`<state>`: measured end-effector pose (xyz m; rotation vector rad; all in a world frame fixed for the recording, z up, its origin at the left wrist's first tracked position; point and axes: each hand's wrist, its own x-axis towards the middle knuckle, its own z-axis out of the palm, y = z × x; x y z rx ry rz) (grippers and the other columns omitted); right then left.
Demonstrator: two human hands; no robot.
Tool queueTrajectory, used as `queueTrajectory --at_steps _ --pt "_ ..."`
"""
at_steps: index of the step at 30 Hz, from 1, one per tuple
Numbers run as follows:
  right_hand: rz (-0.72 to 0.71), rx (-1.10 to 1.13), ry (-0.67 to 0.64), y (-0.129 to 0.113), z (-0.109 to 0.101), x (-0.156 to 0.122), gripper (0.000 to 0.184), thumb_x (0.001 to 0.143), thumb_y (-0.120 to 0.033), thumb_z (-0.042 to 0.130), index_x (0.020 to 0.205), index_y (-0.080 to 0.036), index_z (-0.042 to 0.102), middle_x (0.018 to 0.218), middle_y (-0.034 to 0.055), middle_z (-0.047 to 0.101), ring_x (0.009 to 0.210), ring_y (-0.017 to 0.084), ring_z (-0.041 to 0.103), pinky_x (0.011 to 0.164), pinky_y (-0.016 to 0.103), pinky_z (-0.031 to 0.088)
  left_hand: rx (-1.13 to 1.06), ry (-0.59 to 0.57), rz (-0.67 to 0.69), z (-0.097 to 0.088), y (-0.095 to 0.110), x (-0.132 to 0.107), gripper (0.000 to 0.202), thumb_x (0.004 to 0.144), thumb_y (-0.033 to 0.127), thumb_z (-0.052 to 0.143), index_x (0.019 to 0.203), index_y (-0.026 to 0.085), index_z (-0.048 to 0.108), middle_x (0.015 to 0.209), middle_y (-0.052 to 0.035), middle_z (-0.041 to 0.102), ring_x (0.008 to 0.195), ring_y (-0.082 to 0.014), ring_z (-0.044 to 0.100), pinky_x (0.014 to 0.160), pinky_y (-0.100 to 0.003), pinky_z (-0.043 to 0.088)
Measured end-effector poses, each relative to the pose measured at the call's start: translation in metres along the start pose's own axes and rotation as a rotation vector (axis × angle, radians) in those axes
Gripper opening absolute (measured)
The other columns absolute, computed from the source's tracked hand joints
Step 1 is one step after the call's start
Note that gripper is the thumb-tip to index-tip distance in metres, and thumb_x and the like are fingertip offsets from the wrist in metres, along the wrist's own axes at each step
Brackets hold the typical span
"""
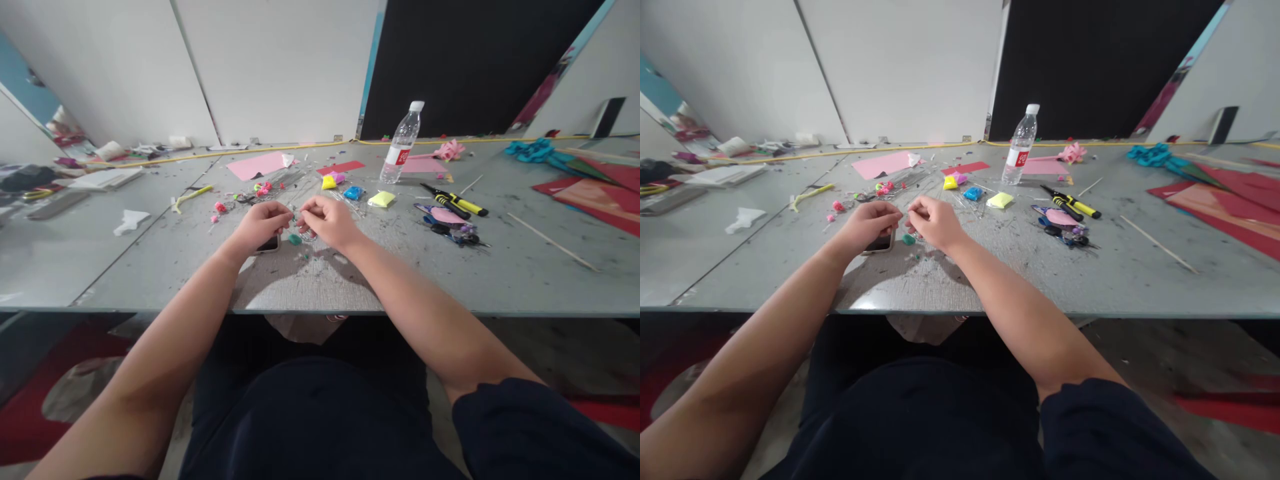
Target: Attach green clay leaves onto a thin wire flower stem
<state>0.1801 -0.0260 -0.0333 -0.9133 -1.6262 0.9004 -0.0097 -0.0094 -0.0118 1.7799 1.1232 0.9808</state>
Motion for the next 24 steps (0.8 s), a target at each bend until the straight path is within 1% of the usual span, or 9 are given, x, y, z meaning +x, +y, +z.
queueTrajectory --at_steps 3,5,7,10,13,17,20,24 --pt "-0.089 -0.124 -0.048 -0.002 -0.001 -0.001 0.011 0.088 -0.029 0.064 0.081 -0.020 0.063 0.075 0.0031 0.071 0.065 0.016 0.065 0.065 0.031 0.053 0.012 -0.040 0.007 0.000 -0.001 0.001 0.015 0.076 0.032 0.074 0.077 0.018 0.068 0.065 0.0003 0.060 0.055 -0.0099 0.048 0.055 -0.026 0.039" --pt "-0.142 -0.202 -0.076 -0.002 -0.002 0.000 0.013 0.086 -0.030 0.067 0.079 -0.019 0.067 0.074 0.0033 0.071 0.067 0.016 0.064 0.068 0.032 0.051 0.040 -0.066 0.009 -0.001 -0.002 0.001 0.013 0.075 0.030 0.073 0.076 0.017 0.069 0.062 0.0006 0.059 0.054 -0.0099 0.047 0.052 -0.025 0.036" --pt "-0.172 -0.246 -0.084 -0.001 -0.003 0.001 0.012 0.086 -0.029 0.068 0.080 -0.019 0.070 0.077 0.0046 0.073 0.071 0.017 0.064 0.070 0.033 0.051 0.058 -0.080 0.000 -0.001 -0.002 0.000 0.012 0.074 0.028 0.072 0.073 0.017 0.068 0.059 0.0012 0.056 0.053 -0.0095 0.046 0.051 -0.025 0.033" --pt "-0.192 -0.284 -0.057 -0.001 -0.003 0.001 0.012 0.086 -0.028 0.067 0.085 -0.019 0.074 0.084 0.0060 0.075 0.073 0.018 0.063 0.071 0.033 0.051 0.082 -0.116 -0.031 -0.001 0.001 -0.003 0.015 0.075 0.028 0.073 0.068 0.018 0.065 0.054 0.0021 0.053 0.050 -0.0090 0.044 0.049 -0.024 0.031" --pt "-0.223 -0.288 -0.046 -0.002 -0.003 0.000 0.013 0.087 -0.027 0.066 0.088 -0.020 0.076 0.090 0.0069 0.076 0.076 0.019 0.064 0.072 0.034 0.051 0.097 -0.150 -0.050 -0.001 0.004 -0.005 0.019 0.075 0.031 0.075 0.066 0.018 0.064 0.053 0.0018 0.052 0.049 -0.0093 0.043 0.049 -0.025 0.031" --pt "-0.259 -0.248 -0.046 -0.003 -0.002 -0.002 0.015 0.088 -0.026 0.063 0.089 -0.020 0.077 0.095 0.0077 0.076 0.080 0.019 0.066 0.073 0.035 0.053 0.072 -0.152 -0.072 0.002 0.007 -0.006 0.021 0.076 0.031 0.076 0.066 0.018 0.063 0.056 0.0013 0.053 0.050 -0.0099 0.045 0.051 -0.027 0.034" --pt "-0.250 -0.217 -0.034 -0.001 -0.001 -0.003 0.015 0.086 -0.024 0.063 0.087 -0.019 0.076 0.093 0.0080 0.076 0.079 0.019 0.066 0.073 0.035 0.054 0.080 -0.159 -0.088 0.004 0.011 -0.007 0.020 0.078 0.027 0.074 0.065 0.019 0.061 0.057 0.0011 0.053 0.051 -0.0101 0.045 0.052 -0.027 0.035" --pt "-0.240 -0.205 -0.036 -0.002 -0.001 -0.003 0.010 0.084 -0.023 0.065 0.084 -0.019 0.074 0.086 0.0065 0.074 0.074 0.018 0.065 0.070 0.034 0.053 0.099 -0.168 -0.097 0.004 0.013 -0.008 0.021 0.079 0.024 0.070 0.062 0.019 0.059 0.055 0.0012 0.052 0.050 -0.0097 0.045 0.052 -0.027 0.035"
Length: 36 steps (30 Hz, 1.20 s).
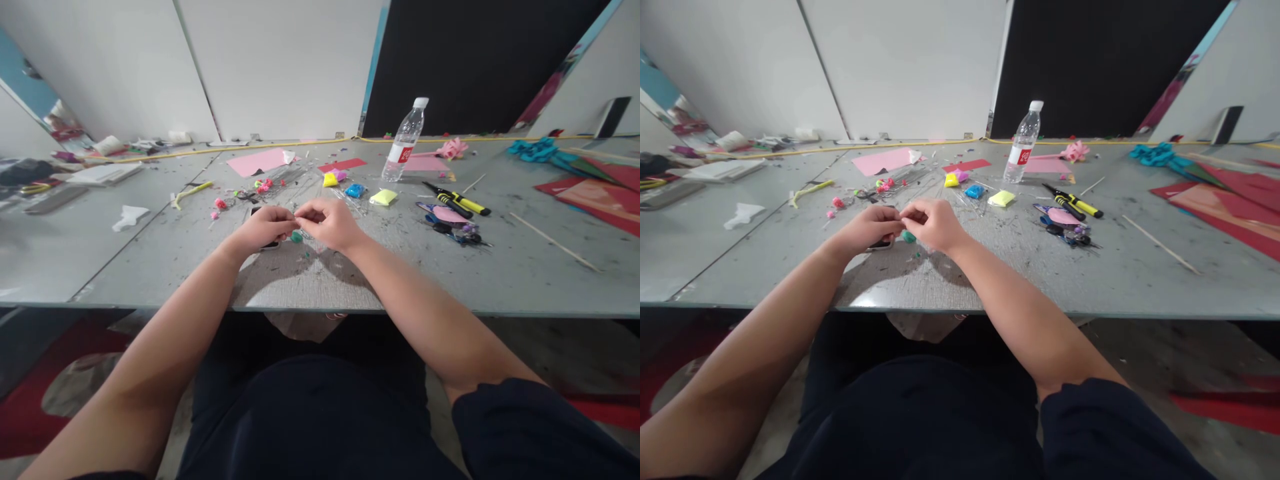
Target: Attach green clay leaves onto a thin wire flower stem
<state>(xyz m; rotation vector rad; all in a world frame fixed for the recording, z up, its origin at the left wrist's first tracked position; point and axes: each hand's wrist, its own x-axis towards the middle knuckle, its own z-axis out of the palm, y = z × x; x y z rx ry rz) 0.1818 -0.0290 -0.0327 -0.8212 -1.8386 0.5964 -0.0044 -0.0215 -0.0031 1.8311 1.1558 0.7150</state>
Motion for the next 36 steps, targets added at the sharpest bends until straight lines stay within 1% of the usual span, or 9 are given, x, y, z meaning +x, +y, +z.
queueTrajectory --at_steps 3,7,12,18,24,30,36 --pt "-0.003 -0.037 -0.023 -0.002 -0.002 0.001 0.006 0.083 -0.024 0.068 0.081 -0.020 0.073 0.087 0.0052 0.072 0.074 0.017 0.062 0.069 0.033 0.052 -0.016 -0.015 0.010 -0.001 -0.001 0.000 0.021 0.077 0.022 0.069 0.060 0.019 0.058 0.055 0.0014 0.052 0.050 -0.0094 0.045 0.052 -0.026 0.035" --pt "0.013 -0.026 -0.037 -0.002 -0.002 0.001 0.007 0.085 -0.024 0.069 0.082 -0.020 0.074 0.090 0.0052 0.071 0.075 0.016 0.061 0.068 0.032 0.050 -0.025 -0.005 0.022 -0.002 -0.005 0.002 0.020 0.077 0.024 0.069 0.061 0.019 0.059 0.054 0.0015 0.052 0.049 -0.0096 0.045 0.052 -0.026 0.036" --pt "-0.039 -0.015 -0.035 0.003 -0.002 0.002 0.007 0.085 -0.024 0.070 0.084 -0.020 0.075 0.091 0.0053 0.072 0.072 0.015 0.061 0.066 0.031 0.049 -0.060 -0.018 0.066 -0.004 -0.009 0.003 0.019 0.077 0.023 0.068 0.060 0.018 0.058 0.054 0.0017 0.052 0.049 -0.0089 0.045 0.050 -0.024 0.034" --pt "-0.115 0.007 -0.019 0.011 -0.001 0.003 0.009 0.085 -0.025 0.071 0.085 -0.019 0.077 0.089 0.0055 0.073 0.071 0.015 0.061 0.062 0.029 0.048 -0.107 0.001 0.078 -0.005 -0.004 0.000 0.017 0.075 0.018 0.066 0.060 0.017 0.059 0.052 0.0019 0.053 0.049 -0.0080 0.046 0.050 -0.022 0.035" --pt "-0.126 -0.007 -0.014 0.010 -0.001 0.002 0.010 0.088 -0.024 0.068 0.087 -0.020 0.078 0.089 0.0056 0.073 0.076 0.016 0.063 0.065 0.030 0.050 -0.165 0.009 0.083 -0.005 -0.004 0.001 0.021 0.078 0.016 0.067 0.058 0.016 0.059 0.052 0.0020 0.052 0.047 -0.0070 0.045 0.048 -0.021 0.033" --pt "-0.105 0.002 -0.018 0.007 -0.002 0.003 0.009 0.087 -0.025 0.070 0.086 -0.020 0.078 0.088 0.0053 0.074 0.076 0.017 0.063 0.070 0.032 0.051 -0.173 -0.005 0.077 -0.005 -0.005 0.001 0.019 0.077 0.016 0.067 0.059 0.016 0.060 0.052 0.0023 0.053 0.047 -0.0072 0.046 0.047 -0.021 0.033" --pt "0.003 0.052 -0.022 0.007 -0.003 0.003 0.010 0.083 -0.028 0.074 0.085 -0.018 0.077 0.082 0.0047 0.074 0.073 0.016 0.063 0.069 0.031 0.051 -0.164 -0.019 0.081 -0.006 -0.005 0.000 0.016 0.076 0.018 0.068 0.062 0.016 0.061 0.051 0.0025 0.053 0.046 -0.0070 0.045 0.046 -0.021 0.032"
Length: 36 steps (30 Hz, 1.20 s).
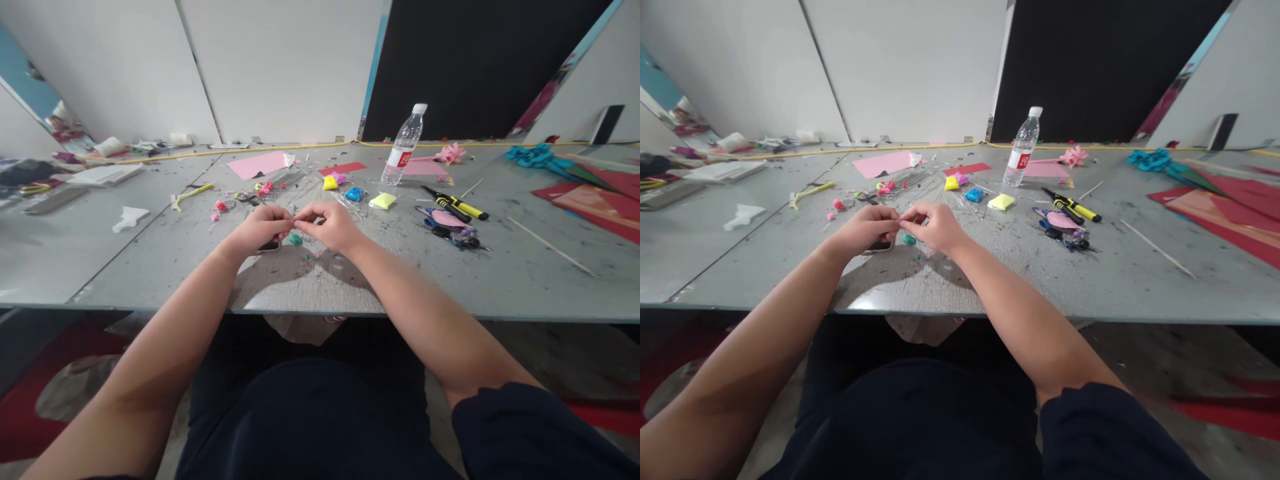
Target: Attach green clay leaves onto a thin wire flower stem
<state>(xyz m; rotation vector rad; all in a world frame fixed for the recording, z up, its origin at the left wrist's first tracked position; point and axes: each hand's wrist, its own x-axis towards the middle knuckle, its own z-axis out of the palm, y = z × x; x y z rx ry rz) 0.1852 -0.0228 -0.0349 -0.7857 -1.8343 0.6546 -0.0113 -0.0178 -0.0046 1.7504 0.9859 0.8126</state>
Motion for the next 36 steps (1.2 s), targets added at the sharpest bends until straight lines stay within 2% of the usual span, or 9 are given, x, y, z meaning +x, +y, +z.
queueTrajectory --at_steps 5,10,14,24,36 --pt "0.068 0.048 -0.022 0.0007 -0.0002 0.0004 0.013 0.082 -0.031 0.076 0.085 -0.018 0.077 0.076 0.0035 0.072 0.071 0.016 0.062 0.065 0.030 0.049 0.030 0.010 -0.008 0.0003 0.0017 -0.0011 0.017 0.075 0.019 0.068 0.060 0.017 0.060 0.051 0.0026 0.053 0.047 -0.0069 0.045 0.048 -0.021 0.033" --pt "0.034 0.066 -0.020 0.0024 0.0012 0.0009 0.018 0.083 -0.036 0.076 0.085 -0.019 0.075 0.076 0.0032 0.071 0.068 0.015 0.059 0.062 0.030 0.048 0.003 0.008 0.002 0.0014 0.0021 -0.0012 0.018 0.075 0.020 0.067 0.059 0.017 0.060 0.050 0.0026 0.052 0.046 -0.0070 0.044 0.047 -0.021 0.033" --pt "0.009 0.053 -0.022 0.0029 0.0018 0.0009 0.016 0.082 -0.035 0.074 0.083 -0.019 0.073 0.076 0.0031 0.071 0.067 0.014 0.058 0.061 0.029 0.047 -0.021 -0.003 0.006 0.0016 0.0021 -0.0010 0.014 0.073 0.018 0.067 0.060 0.017 0.061 0.050 0.0027 0.052 0.046 -0.0071 0.043 0.046 -0.021 0.032" --pt "0.015 0.038 -0.028 -0.0024 0.0005 -0.0002 0.014 0.084 -0.030 0.065 0.084 -0.018 0.072 0.078 0.0033 0.071 0.067 0.014 0.057 0.062 0.029 0.046 0.004 0.019 -0.018 0.0017 0.0040 -0.0019 0.022 0.080 0.017 0.069 0.060 0.016 0.060 0.051 0.0026 0.052 0.045 -0.0060 0.042 0.048 -0.021 0.032" --pt "0.040 0.052 -0.043 -0.0012 0.0000 -0.0004 0.012 0.082 -0.030 0.065 0.082 -0.019 0.071 0.074 0.0022 0.069 0.067 0.014 0.058 0.062 0.028 0.047 0.037 0.014 0.004 0.0014 0.0032 -0.0022 0.019 0.075 0.021 0.069 0.059 0.017 0.060 0.050 0.0028 0.052 0.046 -0.0072 0.044 0.048 -0.022 0.033"
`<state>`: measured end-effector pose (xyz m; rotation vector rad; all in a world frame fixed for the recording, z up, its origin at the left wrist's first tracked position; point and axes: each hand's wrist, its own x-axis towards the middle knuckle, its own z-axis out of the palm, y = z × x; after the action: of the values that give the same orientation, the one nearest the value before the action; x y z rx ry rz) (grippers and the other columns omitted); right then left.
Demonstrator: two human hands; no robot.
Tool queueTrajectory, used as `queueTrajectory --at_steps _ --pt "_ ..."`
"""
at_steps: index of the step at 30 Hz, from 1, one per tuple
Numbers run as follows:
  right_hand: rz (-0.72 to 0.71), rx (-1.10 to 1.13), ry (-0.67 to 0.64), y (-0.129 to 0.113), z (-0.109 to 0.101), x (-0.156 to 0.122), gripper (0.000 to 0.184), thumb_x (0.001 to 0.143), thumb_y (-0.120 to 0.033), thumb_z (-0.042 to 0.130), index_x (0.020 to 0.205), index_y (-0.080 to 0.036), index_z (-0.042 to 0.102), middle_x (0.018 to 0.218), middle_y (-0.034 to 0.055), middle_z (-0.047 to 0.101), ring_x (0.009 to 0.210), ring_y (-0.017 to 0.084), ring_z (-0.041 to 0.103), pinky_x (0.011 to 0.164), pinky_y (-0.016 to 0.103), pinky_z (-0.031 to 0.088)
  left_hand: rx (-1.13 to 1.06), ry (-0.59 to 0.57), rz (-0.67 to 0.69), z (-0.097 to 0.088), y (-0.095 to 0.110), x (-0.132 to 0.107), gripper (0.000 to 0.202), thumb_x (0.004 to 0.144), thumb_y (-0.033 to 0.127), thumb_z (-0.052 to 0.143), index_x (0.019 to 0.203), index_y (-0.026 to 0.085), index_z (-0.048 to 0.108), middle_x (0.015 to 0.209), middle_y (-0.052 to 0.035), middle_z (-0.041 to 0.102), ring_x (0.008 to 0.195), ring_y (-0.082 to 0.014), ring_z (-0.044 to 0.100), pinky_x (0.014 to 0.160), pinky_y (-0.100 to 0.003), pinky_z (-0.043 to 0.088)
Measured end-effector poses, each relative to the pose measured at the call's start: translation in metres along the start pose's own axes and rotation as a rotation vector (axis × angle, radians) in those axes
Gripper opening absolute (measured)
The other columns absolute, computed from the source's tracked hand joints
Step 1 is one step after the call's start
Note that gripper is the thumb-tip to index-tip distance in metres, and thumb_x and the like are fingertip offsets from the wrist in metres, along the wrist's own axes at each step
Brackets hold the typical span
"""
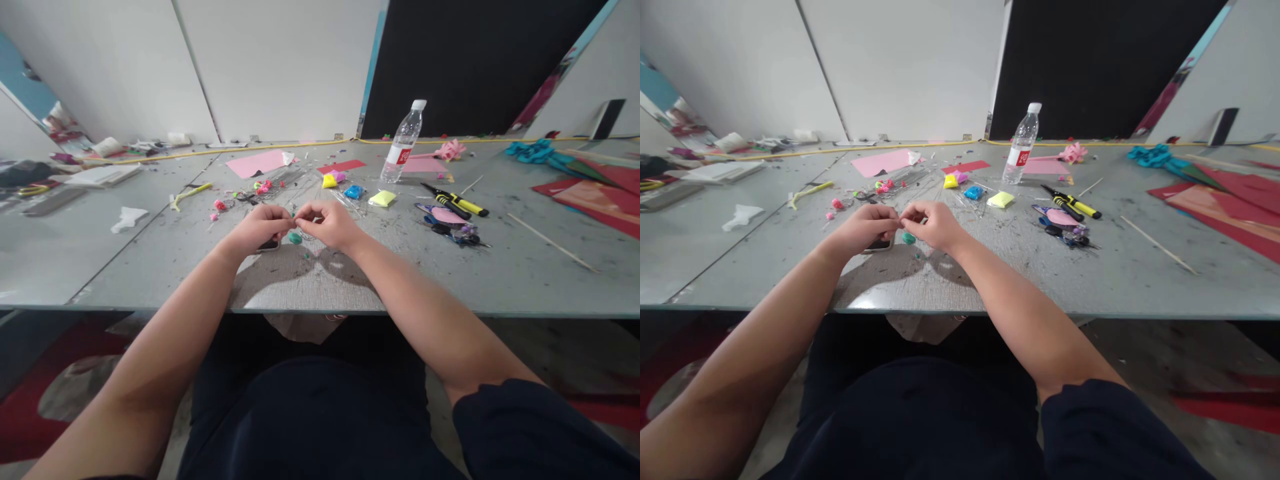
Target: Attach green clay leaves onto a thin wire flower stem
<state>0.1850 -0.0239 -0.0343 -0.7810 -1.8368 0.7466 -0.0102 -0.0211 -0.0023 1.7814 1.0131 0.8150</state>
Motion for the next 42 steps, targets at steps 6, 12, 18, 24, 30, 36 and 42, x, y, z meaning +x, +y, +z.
queueTrajectory --at_steps 6,12,18,24,30,36,42 --pt "0.013 0.021 -0.010 -0.0010 -0.0007 0.0001 0.011 0.081 -0.029 0.067 0.082 -0.018 0.070 0.075 0.0028 0.070 0.068 0.015 0.060 0.063 0.029 0.048 0.042 0.005 0.011 -0.0004 0.0004 -0.0005 0.018 0.076 0.021 0.070 0.060 0.017 0.061 0.050 0.0024 0.053 0.047 -0.0080 0.045 0.048 -0.022 0.034" --pt "0.067 0.044 -0.029 0.0007 -0.0015 0.0014 0.018 0.080 -0.035 0.072 0.085 -0.018 0.071 0.074 0.0028 0.069 0.068 0.015 0.061 0.062 0.028 0.048 0.060 0.014 0.027 -0.0004 0.0004 -0.0013 0.022 0.078 0.021 0.069 0.058 0.017 0.060 0.049 0.0023 0.053 0.047 -0.0078 0.044 0.049 -0.022 0.032" --pt "0.102 0.072 -0.049 0.0015 -0.0013 0.0014 0.023 0.081 -0.040 0.075 0.084 -0.018 0.070 0.072 0.0019 0.067 0.066 0.014 0.060 0.061 0.029 0.048 0.065 0.027 0.038 -0.0005 -0.0007 -0.0019 0.026 0.078 0.022 0.071 0.056 0.018 0.056 0.048 0.0029 0.050 0.046 -0.0075 0.042 0.048 -0.023 0.030" --pt "0.140 0.103 -0.067 0.0028 -0.0014 0.0014 0.026 0.078 -0.042 0.078 0.081 -0.018 0.069 0.069 0.0011 0.066 0.065 0.014 0.061 0.060 0.029 0.048 0.162 0.092 0.061 0.0007 0.0022 -0.0028 0.021 0.072 0.022 0.071 0.056 0.017 0.059 0.048 0.0047 0.048 0.047 -0.0063 0.038 0.047 -0.023 0.026" --pt "0.164 0.166 -0.108 0.0037 -0.0038 0.0019 0.027 0.072 -0.041 0.082 0.078 -0.017 0.070 0.065 0.0008 0.066 0.061 0.013 0.060 0.058 0.029 0.050 0.228 0.080 0.096 0.0009 0.0040 -0.0031 0.016 0.068 0.023 0.071 0.056 0.015 0.064 0.051 0.0030 0.053 0.049 -0.0075 0.042 0.048 -0.023 0.030" --pt "0.219 0.209 -0.133 0.0055 -0.0068 0.0031 0.029 0.069 -0.039 0.086 0.079 -0.017 0.071 0.061 0.0006 0.067 0.056 0.012 0.059 0.050 0.025 0.044 0.270 0.071 0.164 0.0008 0.0024 -0.0036 0.015 0.068 0.024 0.071 0.057 0.015 0.065 0.052 0.0027 0.055 0.051 -0.0077 0.043 0.049 -0.023 0.030" --pt "0.252 0.232 -0.168 0.0065 -0.0078 0.0042 0.028 0.070 -0.035 0.087 0.080 -0.016 0.071 0.061 0.0008 0.067 0.055 0.012 0.059 0.047 0.023 0.041 0.317 0.055 0.185 0.0007 0.0002 -0.0041 0.016 0.069 0.025 0.071 0.058 0.015 0.066 0.052 0.0030 0.054 0.051 -0.0078 0.042 0.049 -0.023 0.029"
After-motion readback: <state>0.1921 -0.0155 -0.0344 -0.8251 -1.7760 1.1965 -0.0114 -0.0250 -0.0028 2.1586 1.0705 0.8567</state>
